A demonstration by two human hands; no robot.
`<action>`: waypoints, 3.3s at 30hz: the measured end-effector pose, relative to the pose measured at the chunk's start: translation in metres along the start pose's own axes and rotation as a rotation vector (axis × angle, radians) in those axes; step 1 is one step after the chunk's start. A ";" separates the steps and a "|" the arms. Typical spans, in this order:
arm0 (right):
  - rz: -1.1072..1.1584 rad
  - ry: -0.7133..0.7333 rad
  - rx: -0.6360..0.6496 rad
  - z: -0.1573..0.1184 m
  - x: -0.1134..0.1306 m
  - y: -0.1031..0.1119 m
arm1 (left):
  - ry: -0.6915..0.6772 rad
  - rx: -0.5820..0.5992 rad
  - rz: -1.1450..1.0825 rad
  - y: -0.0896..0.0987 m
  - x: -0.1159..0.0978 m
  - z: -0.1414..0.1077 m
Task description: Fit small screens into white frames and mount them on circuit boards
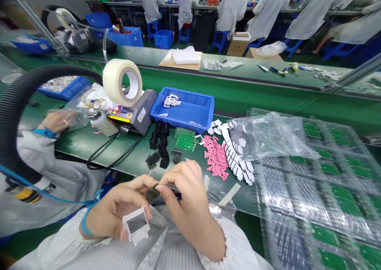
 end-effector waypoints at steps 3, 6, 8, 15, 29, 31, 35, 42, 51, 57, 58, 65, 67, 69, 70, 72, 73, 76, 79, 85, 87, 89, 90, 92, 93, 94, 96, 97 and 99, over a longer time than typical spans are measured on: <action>0.008 -0.013 0.018 -0.001 -0.001 -0.001 | 0.017 -0.004 0.010 0.002 0.002 0.001; 0.032 -0.038 0.035 -0.001 -0.005 -0.005 | 0.048 -0.020 0.018 0.004 0.004 0.000; 0.048 -0.047 0.054 -0.001 -0.008 -0.009 | 0.067 -0.027 0.023 0.005 0.004 0.000; 0.088 -0.030 0.155 -0.009 0.002 -0.014 | 0.169 -0.136 -0.321 0.016 0.017 0.001; 0.117 -0.149 0.048 -0.038 -0.051 -0.021 | 0.198 -0.071 -0.860 0.003 0.016 0.011; 0.236 -0.065 0.056 -0.022 -0.033 -0.012 | 0.203 -0.046 -0.842 0.000 0.015 0.013; 0.236 -0.002 0.173 -0.005 -0.027 -0.010 | 0.228 -0.030 -0.775 -0.002 0.015 0.013; 0.348 -0.232 -0.018 -0.008 -0.036 0.009 | 0.027 -0.372 -0.360 0.026 0.021 0.011; 0.095 -0.358 0.089 -0.002 -0.021 -0.020 | -0.216 -0.759 0.162 0.026 0.015 0.006; -0.003 -0.329 0.062 -0.002 -0.021 -0.029 | -0.250 -0.897 0.153 0.026 0.026 0.003; -0.006 -0.327 0.062 -0.001 -0.020 -0.030 | -0.242 -0.921 0.135 0.026 0.029 0.002; -0.099 -0.341 0.148 0.002 -0.024 -0.038 | -0.154 -0.925 -0.055 0.032 0.051 0.008; -0.161 -0.357 0.183 0.001 -0.027 -0.037 | -0.091 -0.856 -0.188 0.034 0.060 0.015; -0.198 -0.365 0.196 0.000 -0.035 -0.030 | -0.029 -0.739 -0.363 0.034 0.069 0.023; -0.211 -0.378 0.194 0.000 -0.043 -0.023 | 0.001 -0.668 -0.448 0.032 0.073 0.026; -0.296 -0.458 0.201 -0.003 -0.071 -0.005 | 0.067 -0.543 -0.588 0.029 0.078 0.030; -0.368 -0.523 0.208 -0.005 -0.091 0.006 | 0.104 -0.498 -0.641 0.027 0.080 0.031; -0.600 -0.712 0.231 -0.005 -0.157 0.032 | 0.182 -0.426 -0.731 0.024 0.083 0.028; -0.693 -0.810 0.252 0.002 -0.211 0.036 | 0.207 -0.374 -0.757 0.020 0.082 0.025; -0.756 -0.861 0.249 0.011 -0.249 0.030 | 0.237 -0.341 -0.759 0.023 0.082 0.017; -0.727 -0.834 0.227 0.013 -0.245 0.039 | 0.244 -0.337 -0.776 0.028 0.082 0.014; -0.677 -0.786 0.194 0.014 -0.234 0.049 | 0.252 -0.320 -0.796 0.032 0.081 0.012; -0.647 -0.753 0.169 0.014 -0.224 0.055 | 0.258 -0.307 -0.801 0.034 0.081 0.011; -0.575 -0.671 0.113 0.012 -0.196 0.061 | 0.281 -0.277 -0.806 0.034 0.078 0.011; -0.539 -0.626 0.096 0.010 -0.179 0.060 | 0.297 -0.257 -0.806 0.033 0.077 0.011; -0.471 -0.577 0.088 0.007 -0.161 0.056 | 0.312 -0.236 -0.804 0.032 0.075 0.011; -0.197 -0.490 0.077 -0.001 -0.126 0.037 | 0.339 -0.175 -0.799 0.027 0.070 0.010; 0.006 -0.454 0.064 -0.005 -0.109 0.025 | 0.348 -0.141 -0.794 0.024 0.067 0.010; 0.377 -0.381 0.044 -0.011 -0.079 0.002 | 0.350 -0.070 -0.783 0.019 0.061 0.010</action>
Point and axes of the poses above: each hand's wrist, its own z-axis towards the middle knuckle, its own y-axis out of the back of the hand, x = y × z, the point moved 6 cm from there along z, towards the middle knuckle, and after that the axes turned 13 degrees about y, right-handed, at the moved point
